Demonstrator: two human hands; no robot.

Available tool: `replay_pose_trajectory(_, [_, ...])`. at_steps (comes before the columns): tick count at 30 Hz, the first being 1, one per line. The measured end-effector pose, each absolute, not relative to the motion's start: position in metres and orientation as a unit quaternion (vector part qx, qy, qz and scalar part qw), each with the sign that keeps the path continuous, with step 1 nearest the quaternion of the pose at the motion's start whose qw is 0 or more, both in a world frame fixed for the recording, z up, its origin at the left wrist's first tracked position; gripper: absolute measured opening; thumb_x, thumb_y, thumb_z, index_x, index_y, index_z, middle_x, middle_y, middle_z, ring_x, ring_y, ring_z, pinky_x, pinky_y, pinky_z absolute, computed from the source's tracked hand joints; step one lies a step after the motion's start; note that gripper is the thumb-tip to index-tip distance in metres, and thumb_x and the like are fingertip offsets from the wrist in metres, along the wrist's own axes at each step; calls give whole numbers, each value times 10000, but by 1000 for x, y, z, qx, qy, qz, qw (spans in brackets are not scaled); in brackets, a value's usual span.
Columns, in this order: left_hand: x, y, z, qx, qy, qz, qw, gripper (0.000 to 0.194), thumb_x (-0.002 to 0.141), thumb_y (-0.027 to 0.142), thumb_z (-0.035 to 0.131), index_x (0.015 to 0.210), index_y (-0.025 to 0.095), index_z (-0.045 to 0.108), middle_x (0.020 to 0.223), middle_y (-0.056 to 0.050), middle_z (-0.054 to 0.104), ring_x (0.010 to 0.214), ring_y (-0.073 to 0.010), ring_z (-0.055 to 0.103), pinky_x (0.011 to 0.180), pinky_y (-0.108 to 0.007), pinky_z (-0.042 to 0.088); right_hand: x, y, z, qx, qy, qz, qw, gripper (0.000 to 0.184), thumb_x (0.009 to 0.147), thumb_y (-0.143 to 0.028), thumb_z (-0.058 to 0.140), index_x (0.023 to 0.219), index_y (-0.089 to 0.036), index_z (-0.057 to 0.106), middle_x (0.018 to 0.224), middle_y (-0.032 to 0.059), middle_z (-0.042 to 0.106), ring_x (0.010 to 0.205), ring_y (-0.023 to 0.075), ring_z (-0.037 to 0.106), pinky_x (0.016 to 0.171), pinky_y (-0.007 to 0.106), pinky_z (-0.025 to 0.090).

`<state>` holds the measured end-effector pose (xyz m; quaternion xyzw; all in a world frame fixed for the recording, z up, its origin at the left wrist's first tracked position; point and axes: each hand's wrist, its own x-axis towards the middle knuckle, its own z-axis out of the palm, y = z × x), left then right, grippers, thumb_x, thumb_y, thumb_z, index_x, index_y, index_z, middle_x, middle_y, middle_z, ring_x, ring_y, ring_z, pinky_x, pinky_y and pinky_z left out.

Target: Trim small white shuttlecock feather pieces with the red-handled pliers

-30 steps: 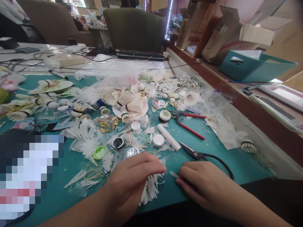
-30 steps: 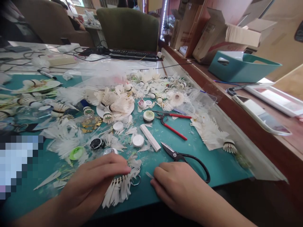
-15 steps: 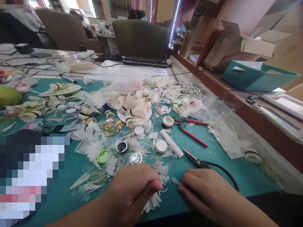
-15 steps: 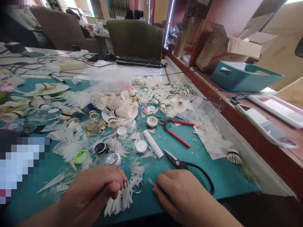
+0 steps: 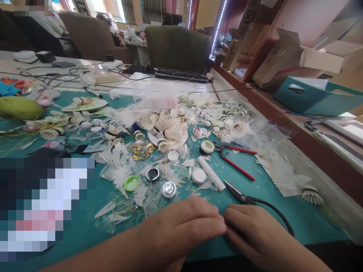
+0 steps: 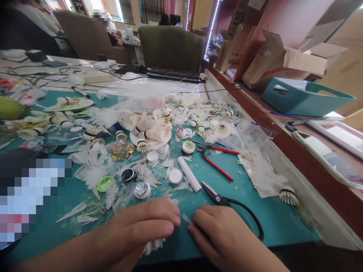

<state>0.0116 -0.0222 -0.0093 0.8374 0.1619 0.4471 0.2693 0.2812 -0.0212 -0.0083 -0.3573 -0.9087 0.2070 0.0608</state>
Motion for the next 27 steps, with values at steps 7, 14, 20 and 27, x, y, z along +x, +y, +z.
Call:
replay_pose_trajectory(7, [-1,-13,26,934,171,61,306,344,868,176,796,1182,182,656,1374,-90,703,1294,-291,656,1292,-601,322,283,-20,-9,-360,-905,219,59,318,1123,-323,395,874,-235,574,774,-32,639,660,119,584,624,285,378])
replay_pose_trajectory(14, [-3,-13,20,928,193,183,260,421,901,-2,596,1284,167,641,1412,-104,684,1229,-199,694,1043,-252,553,284,-18,-9,-369,-900,226,50,317,1127,-338,390,886,-239,569,780,-28,634,667,127,576,620,288,369])
replay_pose_trajectory(20, [-2,-3,-1,925,250,282,55,263,1062,120,421,1074,144,683,900,-72,741,762,-188,681,667,-286,550,281,-17,-7,-373,-901,212,57,347,1127,-360,379,850,-231,543,767,-22,638,646,129,578,613,291,373])
replay_pose_trajectory(27, [-2,-9,9,892,269,356,71,245,1050,90,478,1210,133,658,1015,-84,772,899,-172,729,801,-273,611,283,-15,-6,-380,-894,223,84,345,1127,-415,390,889,-235,563,748,-28,655,626,132,596,592,268,394])
